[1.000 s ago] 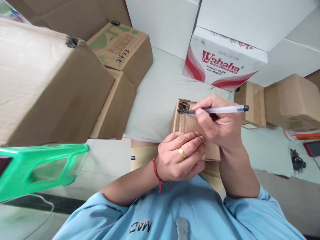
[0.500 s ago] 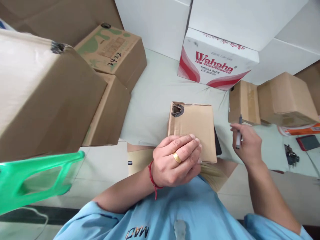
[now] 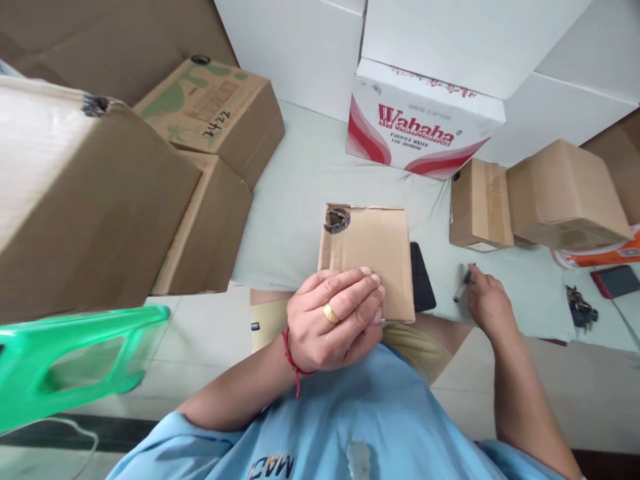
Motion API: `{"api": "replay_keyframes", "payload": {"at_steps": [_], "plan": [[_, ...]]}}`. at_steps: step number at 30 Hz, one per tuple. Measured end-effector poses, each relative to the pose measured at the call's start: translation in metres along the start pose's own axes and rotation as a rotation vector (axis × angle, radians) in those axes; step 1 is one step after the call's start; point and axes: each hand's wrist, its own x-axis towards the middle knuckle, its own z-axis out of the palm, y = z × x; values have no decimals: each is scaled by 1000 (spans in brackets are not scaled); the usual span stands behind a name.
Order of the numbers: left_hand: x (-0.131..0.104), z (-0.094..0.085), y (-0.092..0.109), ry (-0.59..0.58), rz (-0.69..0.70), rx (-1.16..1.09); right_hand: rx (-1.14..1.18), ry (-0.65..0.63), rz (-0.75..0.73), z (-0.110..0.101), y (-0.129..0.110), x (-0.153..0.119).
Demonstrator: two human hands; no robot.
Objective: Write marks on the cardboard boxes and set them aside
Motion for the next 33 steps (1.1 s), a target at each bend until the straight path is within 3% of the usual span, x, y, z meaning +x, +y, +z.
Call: {"api": "replay_keyframes", "payload": {"at_steps": [4,9,12,20,26,30,33], "plan": [[-2,2,0,0,-12,7,151,96,79,-9,-50,-13],[-4,4,-1,16,7,10,121,-97,120,-11,-134,-28],[-4,3,-2,12,14,6,79,-120,210,-9,-161,-20],[-1,3,11,33,-109,-125,147,-185,328,-17,-161,-5],[-27,-7,6,67,-150,-139,315,-172,430,-22,-147,-14],[-52,-17,-2,74,-164,-159,505,86,444,-38,-125,-17],[-65,-18,-5,56,-188,-187,601,309,362,-73,-124,-24]]}}
